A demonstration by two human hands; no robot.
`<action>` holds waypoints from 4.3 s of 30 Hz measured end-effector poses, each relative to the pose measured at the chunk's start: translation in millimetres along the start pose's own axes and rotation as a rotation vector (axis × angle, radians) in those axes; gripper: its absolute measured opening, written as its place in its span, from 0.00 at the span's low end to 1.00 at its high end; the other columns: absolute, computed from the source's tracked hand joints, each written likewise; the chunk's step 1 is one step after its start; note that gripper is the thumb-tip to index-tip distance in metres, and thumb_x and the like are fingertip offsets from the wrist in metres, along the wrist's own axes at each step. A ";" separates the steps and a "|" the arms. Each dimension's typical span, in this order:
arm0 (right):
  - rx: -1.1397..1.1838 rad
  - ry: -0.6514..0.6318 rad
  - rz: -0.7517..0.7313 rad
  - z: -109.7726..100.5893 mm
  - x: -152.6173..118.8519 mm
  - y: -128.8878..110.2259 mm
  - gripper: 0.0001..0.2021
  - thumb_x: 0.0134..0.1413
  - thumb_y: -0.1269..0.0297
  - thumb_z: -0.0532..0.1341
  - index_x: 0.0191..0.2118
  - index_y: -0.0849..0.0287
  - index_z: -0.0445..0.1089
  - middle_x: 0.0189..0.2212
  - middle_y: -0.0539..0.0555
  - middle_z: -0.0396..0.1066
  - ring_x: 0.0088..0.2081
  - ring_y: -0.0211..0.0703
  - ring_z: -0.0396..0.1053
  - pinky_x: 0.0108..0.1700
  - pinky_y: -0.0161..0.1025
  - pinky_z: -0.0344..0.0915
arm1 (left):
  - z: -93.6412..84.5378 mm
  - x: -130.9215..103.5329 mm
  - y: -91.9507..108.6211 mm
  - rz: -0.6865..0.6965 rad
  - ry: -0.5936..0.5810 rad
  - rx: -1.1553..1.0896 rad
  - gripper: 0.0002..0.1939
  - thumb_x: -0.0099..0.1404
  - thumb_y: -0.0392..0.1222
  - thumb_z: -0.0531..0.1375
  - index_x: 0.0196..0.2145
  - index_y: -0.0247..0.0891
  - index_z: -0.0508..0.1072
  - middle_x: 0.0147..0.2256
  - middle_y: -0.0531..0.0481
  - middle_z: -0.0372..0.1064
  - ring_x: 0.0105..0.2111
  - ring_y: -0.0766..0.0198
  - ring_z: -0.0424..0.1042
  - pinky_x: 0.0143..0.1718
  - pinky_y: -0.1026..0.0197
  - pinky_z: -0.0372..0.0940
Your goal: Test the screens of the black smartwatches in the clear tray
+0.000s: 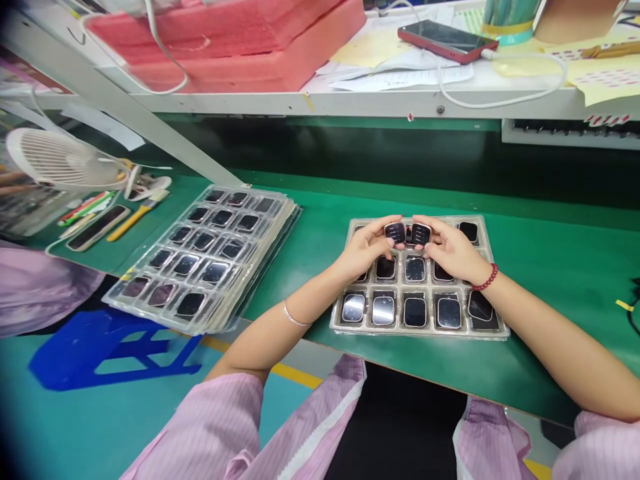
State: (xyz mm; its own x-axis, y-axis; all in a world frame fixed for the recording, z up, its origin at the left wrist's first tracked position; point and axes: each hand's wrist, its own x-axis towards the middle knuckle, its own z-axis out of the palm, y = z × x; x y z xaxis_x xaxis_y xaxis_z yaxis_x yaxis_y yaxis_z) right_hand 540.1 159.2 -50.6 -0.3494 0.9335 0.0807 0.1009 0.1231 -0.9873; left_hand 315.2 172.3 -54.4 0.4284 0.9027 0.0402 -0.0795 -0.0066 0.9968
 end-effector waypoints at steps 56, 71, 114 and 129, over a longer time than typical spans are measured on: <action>0.053 -0.087 0.084 -8.0 1.8 -5.3 0.24 0.52 0.54 0.72 0.54 0.57 0.75 0.44 0.58 0.77 0.33 0.42 0.73 0.34 0.41 0.73 | -2.7 0.5 -1.8 -0.061 -0.071 -0.030 0.31 0.58 0.51 0.69 0.56 0.39 0.68 0.48 0.42 0.73 0.33 0.66 0.76 0.31 0.66 0.69; -0.021 -0.075 0.056 0.2 0.1 -8.5 0.21 0.48 0.69 0.65 0.51 0.56 0.77 0.46 0.57 0.77 0.41 0.49 0.78 0.46 0.49 0.78 | 1.4 -1.1 0.9 -0.010 0.031 0.075 0.24 0.54 0.31 0.61 0.50 0.37 0.70 0.47 0.45 0.74 0.39 0.64 0.76 0.47 0.58 0.72; 0.169 -0.057 0.129 -14.6 1.5 -2.7 0.26 0.47 0.50 0.73 0.51 0.56 0.76 0.41 0.57 0.77 0.28 0.37 0.63 0.26 0.35 0.64 | -22.0 17.5 12.3 0.097 0.061 1.198 0.12 0.61 0.43 0.65 0.41 0.35 0.74 0.63 0.32 0.63 0.68 0.40 0.55 0.67 0.39 0.54; 0.309 -0.088 0.144 -18.9 4.9 -0.9 0.21 0.52 0.54 0.73 0.50 0.55 0.76 0.44 0.55 0.77 0.23 0.31 0.64 0.27 0.34 0.69 | -8.7 -2.9 5.9 0.049 0.149 0.225 0.10 0.61 0.42 0.63 0.38 0.37 0.67 0.27 0.56 0.66 0.22 0.71 0.67 0.24 0.67 0.68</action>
State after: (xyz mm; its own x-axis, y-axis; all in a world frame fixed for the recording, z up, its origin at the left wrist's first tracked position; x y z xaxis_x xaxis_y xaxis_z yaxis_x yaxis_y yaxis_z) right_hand 555.9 170.0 -46.7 -0.4328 0.8994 -0.0611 -0.1267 -0.1277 -0.9837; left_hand 305.7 173.3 -49.2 0.2908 0.9521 0.0948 0.1126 -0.1324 0.9848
